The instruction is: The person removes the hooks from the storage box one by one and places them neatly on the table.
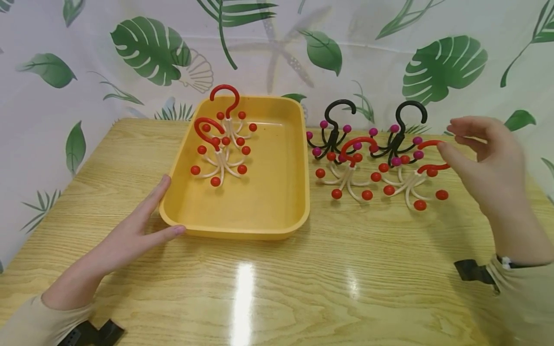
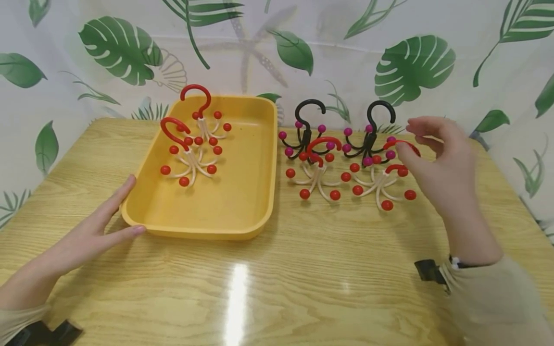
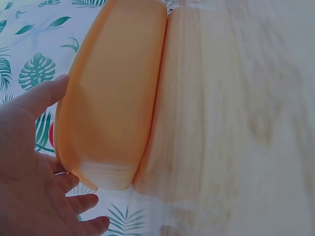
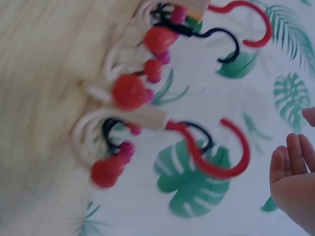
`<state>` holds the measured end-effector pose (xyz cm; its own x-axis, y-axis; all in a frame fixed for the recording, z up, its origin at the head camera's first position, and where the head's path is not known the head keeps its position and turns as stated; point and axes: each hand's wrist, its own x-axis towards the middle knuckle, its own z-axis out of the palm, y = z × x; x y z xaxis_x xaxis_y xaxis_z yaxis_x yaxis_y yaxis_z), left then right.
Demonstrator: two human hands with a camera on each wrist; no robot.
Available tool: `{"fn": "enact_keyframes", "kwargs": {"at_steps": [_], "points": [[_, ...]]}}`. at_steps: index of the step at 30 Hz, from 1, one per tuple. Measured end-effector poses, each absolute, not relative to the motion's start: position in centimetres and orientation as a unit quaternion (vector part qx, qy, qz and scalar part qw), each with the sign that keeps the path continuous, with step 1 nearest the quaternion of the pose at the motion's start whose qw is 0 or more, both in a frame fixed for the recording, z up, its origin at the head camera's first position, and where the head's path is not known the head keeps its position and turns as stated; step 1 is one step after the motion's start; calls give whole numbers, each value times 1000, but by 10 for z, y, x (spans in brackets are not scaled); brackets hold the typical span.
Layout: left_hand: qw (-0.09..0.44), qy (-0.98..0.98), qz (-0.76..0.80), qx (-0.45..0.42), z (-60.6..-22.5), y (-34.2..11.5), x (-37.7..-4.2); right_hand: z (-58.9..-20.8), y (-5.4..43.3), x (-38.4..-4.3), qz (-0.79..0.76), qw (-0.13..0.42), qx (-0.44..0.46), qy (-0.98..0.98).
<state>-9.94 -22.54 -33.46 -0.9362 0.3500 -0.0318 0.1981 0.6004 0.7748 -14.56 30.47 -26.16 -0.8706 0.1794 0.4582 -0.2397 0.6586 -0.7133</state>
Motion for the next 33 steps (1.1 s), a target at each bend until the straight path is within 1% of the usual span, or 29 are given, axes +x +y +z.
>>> {"fn": "enact_keyframes", "kwargs": {"at_steps": [6, 11, 18, 21, 33], "points": [[89, 889, 420, 156, -334, -225, -101, -246, 264, -150, 456, 241, 117, -849], [88, 890, 419, 156, -334, -224, -101, -233, 225, -155, 458, 214, 165, -847], [90, 890, 420, 154, -334, -223, -101, -225, 172, -164, 454, 209, 275, -821], [91, 891, 418, 153, -334, -223, -101, -224, 152, -169, 469, 187, 289, -813], [91, 889, 421, 154, -336, -225, -99, -228, 88, -196, 487, 100, 292, -817]]}}
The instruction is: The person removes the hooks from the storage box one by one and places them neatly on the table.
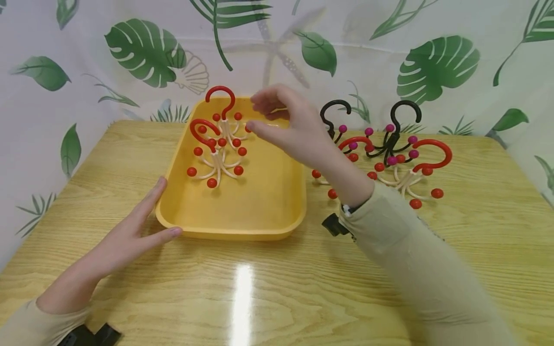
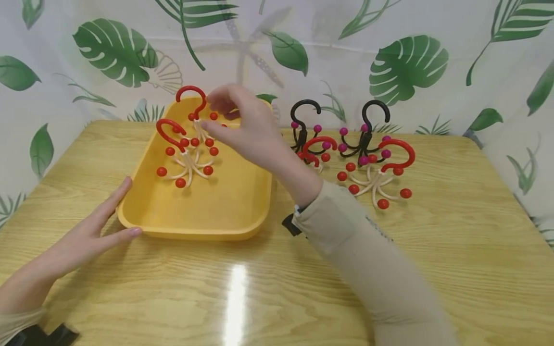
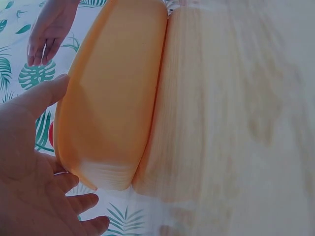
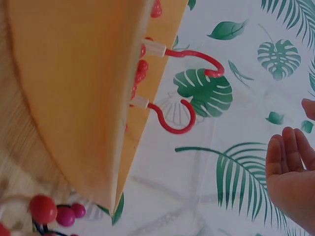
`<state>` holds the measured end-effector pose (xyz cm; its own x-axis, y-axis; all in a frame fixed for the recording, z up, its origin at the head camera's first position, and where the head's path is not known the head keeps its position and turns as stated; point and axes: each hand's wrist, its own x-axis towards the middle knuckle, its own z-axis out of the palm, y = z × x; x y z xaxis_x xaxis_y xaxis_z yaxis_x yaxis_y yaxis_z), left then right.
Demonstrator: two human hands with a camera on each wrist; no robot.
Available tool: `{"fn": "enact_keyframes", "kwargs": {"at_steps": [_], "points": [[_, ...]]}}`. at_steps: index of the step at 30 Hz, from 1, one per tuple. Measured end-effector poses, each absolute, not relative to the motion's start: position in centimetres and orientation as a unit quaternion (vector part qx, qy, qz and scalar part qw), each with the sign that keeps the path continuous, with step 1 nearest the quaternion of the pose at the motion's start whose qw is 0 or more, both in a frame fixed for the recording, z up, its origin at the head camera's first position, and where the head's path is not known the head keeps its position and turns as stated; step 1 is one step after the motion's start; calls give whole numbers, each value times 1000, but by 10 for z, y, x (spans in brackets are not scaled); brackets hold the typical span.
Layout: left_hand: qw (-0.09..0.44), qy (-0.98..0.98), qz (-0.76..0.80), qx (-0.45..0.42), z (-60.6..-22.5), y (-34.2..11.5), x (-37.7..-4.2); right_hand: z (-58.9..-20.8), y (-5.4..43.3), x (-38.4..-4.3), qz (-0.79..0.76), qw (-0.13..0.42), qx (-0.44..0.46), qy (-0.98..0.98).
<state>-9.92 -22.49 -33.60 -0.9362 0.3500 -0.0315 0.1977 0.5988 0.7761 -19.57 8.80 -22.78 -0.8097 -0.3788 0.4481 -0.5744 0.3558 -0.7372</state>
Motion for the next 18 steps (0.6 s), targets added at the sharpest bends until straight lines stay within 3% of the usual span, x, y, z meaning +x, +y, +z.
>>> {"fn": "enact_keyframes", "kwargs": {"at_steps": [10, 18], "points": [[93, 889, 423, 152, -338, -225, -100, -235, 56, -214, 489, -17, 293, -821], [92, 890, 420, 150, -337, -227, -100, -235, 49, -225, 478, -74, 264, -834]]}}
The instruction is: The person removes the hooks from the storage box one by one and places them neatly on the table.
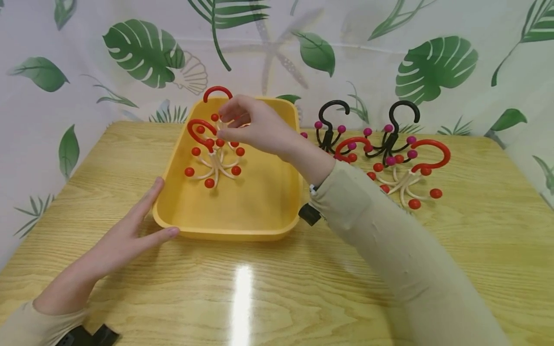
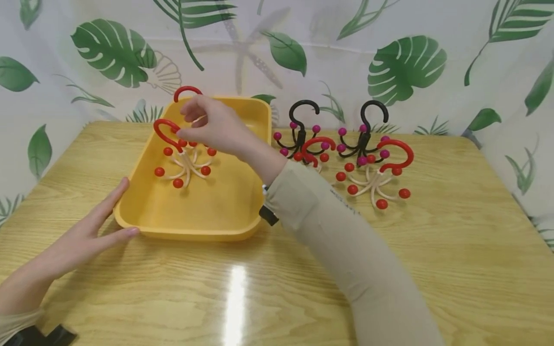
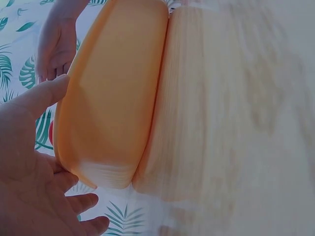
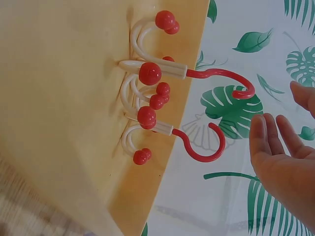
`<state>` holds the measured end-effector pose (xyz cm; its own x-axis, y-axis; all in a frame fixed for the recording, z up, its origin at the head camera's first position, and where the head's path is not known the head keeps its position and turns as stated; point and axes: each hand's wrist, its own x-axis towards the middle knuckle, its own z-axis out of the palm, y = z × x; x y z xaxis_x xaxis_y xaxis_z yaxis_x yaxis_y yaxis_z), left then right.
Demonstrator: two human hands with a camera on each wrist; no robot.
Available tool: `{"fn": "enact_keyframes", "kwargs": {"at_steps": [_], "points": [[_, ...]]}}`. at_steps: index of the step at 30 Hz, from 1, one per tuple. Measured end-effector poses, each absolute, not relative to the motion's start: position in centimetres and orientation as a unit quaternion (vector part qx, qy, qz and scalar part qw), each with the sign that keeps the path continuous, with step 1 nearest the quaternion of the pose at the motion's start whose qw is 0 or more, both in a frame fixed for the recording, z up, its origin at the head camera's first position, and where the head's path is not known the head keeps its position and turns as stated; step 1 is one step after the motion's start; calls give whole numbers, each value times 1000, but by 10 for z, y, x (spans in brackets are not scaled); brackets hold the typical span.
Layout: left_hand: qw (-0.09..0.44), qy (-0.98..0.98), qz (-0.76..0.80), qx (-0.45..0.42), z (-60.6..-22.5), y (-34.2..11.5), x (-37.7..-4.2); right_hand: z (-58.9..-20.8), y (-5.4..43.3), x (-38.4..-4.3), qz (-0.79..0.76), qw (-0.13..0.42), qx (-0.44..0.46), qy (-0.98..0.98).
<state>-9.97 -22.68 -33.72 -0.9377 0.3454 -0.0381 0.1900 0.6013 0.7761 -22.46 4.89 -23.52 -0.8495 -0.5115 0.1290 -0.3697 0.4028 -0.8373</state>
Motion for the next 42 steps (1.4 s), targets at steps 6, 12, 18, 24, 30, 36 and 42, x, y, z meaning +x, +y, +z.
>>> {"fn": "enact_keyframes", "kwargs": {"at_steps": [6, 12, 18, 24, 30, 36, 42], "points": [[92, 887, 426, 153, -337, -228, -99, -229, 40, -230, -477, 88, -276, 830], [90, 887, 426, 152, -337, -229, -100, -228, 27, -239, -459, 83, -274, 841], [91, 888, 424, 152, -337, -230, -100, -239, 18, -251, -455, 85, -250, 851], [91, 890, 420, 154, -336, -228, -101, -253, 14, -255, -433, 85, -243, 864], [94, 890, 420, 152, -335, -227, -102, -260, 9, -255, -408, 72, -241, 877], [96, 890, 421, 149, -336, -229, -102, -261, 9, -251, -422, 62, -211, 879], [97, 889, 422, 148, -337, -229, -101, -257, 12, -245, -450, 49, -219, 865]]}}
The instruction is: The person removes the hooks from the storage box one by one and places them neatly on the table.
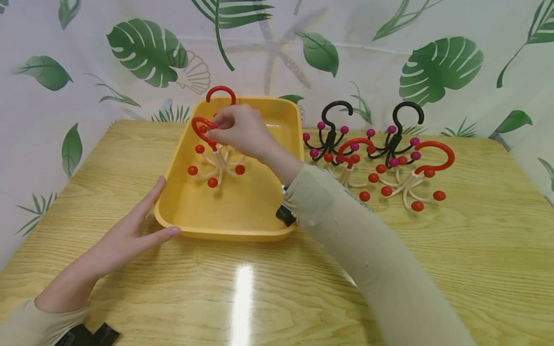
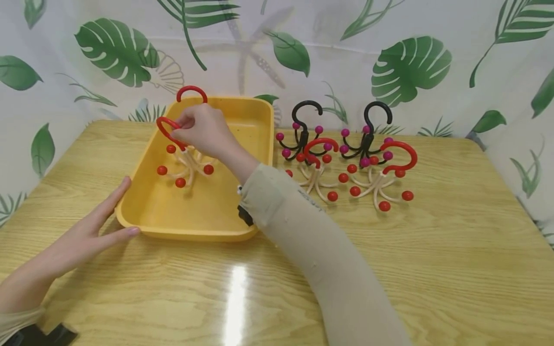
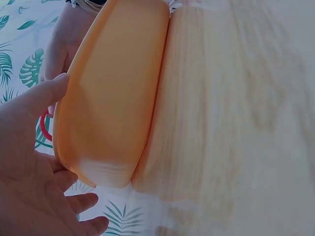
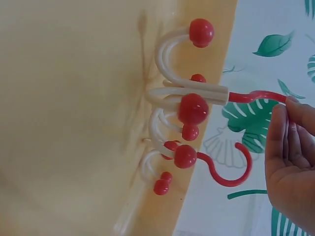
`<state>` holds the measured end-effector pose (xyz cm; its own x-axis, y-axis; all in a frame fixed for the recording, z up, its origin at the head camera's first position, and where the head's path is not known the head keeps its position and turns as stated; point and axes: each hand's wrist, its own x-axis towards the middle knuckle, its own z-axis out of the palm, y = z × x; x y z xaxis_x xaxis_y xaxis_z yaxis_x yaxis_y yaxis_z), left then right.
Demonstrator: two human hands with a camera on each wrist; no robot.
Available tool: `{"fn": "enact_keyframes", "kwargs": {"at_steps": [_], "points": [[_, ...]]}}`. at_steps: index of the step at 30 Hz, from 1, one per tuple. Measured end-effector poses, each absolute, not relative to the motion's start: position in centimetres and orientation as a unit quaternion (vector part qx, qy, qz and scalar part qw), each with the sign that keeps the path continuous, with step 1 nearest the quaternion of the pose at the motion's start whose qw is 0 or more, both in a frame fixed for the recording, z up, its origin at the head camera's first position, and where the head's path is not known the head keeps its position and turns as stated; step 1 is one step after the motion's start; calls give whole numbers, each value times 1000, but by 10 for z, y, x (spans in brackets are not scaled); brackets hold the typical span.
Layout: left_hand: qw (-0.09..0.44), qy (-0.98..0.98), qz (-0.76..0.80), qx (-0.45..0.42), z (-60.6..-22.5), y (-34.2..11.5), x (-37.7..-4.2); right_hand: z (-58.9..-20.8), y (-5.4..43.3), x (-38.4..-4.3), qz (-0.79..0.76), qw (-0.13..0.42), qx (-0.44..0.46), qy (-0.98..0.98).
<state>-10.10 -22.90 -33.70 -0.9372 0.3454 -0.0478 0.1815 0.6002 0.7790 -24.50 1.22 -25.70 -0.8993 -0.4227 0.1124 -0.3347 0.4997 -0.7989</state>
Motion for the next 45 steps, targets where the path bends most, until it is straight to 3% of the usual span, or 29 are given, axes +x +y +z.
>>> {"fn": "enact_keyframes", "kwargs": {"at_steps": [13, 21, 29, 37, 45], "points": [[94, 892, 415, 152, -336, -228, -101, -213, 34, -207, -500, 8, -271, 822], [94, 891, 418, 151, -336, -229, -100, -195, 74, -172, -512, -6, -247, 823], [98, 884, 429, 157, -335, -228, -99, -181, 118, -134, -521, -64, -243, 816], [102, 886, 424, 155, -335, -229, -99, -189, 165, -113, -482, -121, -231, 837], [102, 884, 428, 159, -335, -228, -99, -202, 195, -102, -448, -119, -181, 867]]}}
